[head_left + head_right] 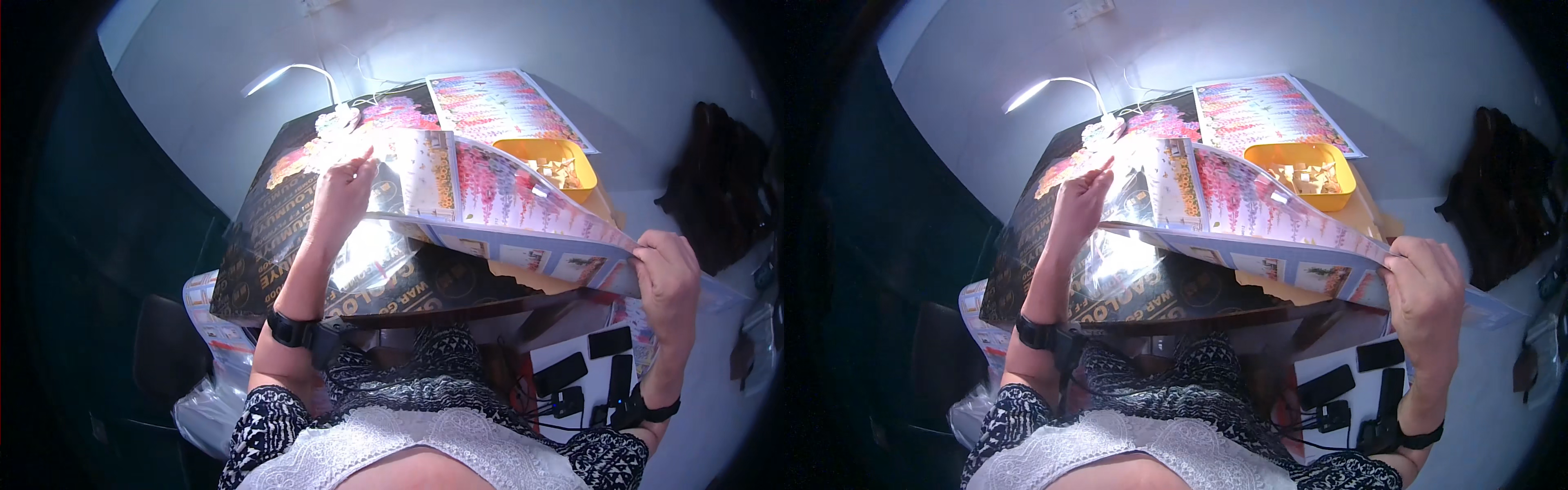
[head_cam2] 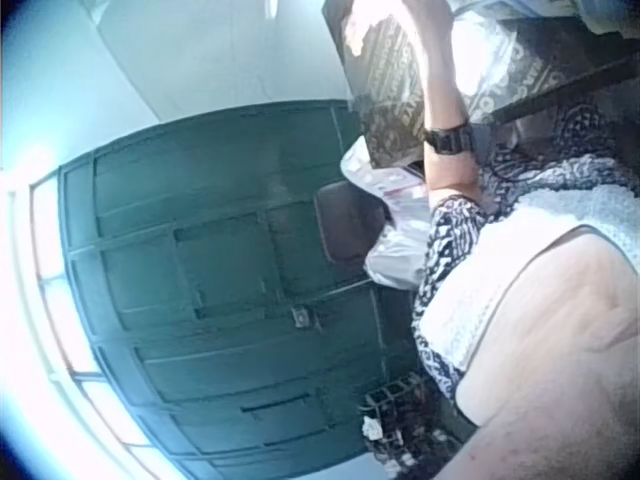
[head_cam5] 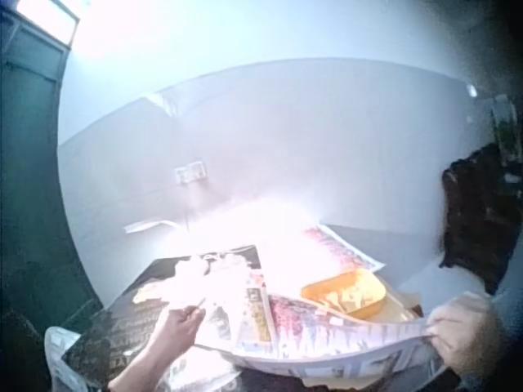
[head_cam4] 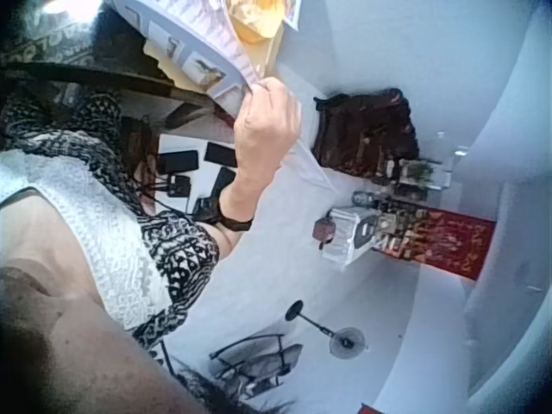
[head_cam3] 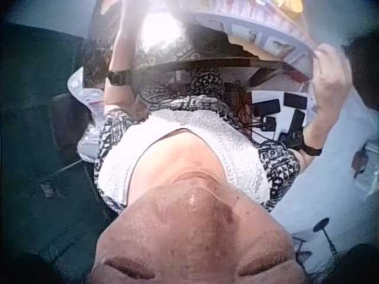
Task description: The person is assembling a floral diamond painting or decorative craft kit by aligning adhesive sheets and protective layers.
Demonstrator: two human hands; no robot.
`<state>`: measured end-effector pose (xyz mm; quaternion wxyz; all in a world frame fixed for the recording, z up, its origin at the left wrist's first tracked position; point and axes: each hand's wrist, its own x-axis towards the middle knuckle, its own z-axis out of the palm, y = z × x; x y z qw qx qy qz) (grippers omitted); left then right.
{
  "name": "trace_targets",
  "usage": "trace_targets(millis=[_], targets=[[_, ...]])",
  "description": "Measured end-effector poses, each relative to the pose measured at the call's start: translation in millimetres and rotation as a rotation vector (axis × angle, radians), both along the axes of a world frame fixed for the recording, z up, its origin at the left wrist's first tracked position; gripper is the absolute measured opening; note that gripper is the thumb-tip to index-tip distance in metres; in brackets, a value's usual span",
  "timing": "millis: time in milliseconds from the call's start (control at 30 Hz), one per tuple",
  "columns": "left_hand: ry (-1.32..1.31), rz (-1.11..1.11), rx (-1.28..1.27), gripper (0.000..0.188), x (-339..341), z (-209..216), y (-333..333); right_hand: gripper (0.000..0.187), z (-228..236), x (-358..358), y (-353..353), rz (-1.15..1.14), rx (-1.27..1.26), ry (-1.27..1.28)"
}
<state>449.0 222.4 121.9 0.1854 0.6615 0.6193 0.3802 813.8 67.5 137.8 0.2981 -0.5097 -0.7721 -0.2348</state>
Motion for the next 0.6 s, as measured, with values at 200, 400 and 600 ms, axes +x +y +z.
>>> trace_targets(millis=[200,400,600], targets=[[0.319,-0.048,0.18,0.035,7.9,0.0,-8.0,0.017,11.1,-26.6,-2.8,0.021,0.012,-0.026],[0.606,0.021,0.169,0.036,23.7,-7.9,-35.2,0.015,14.2,-51.7,-3.4,0.031,0.007,-0.044],[0.427,0.047,0.519,0.019,15.1,-11.4,-55.2,0.017,10.0,-86.4,-3.1,0.07,0.01,-0.078]])
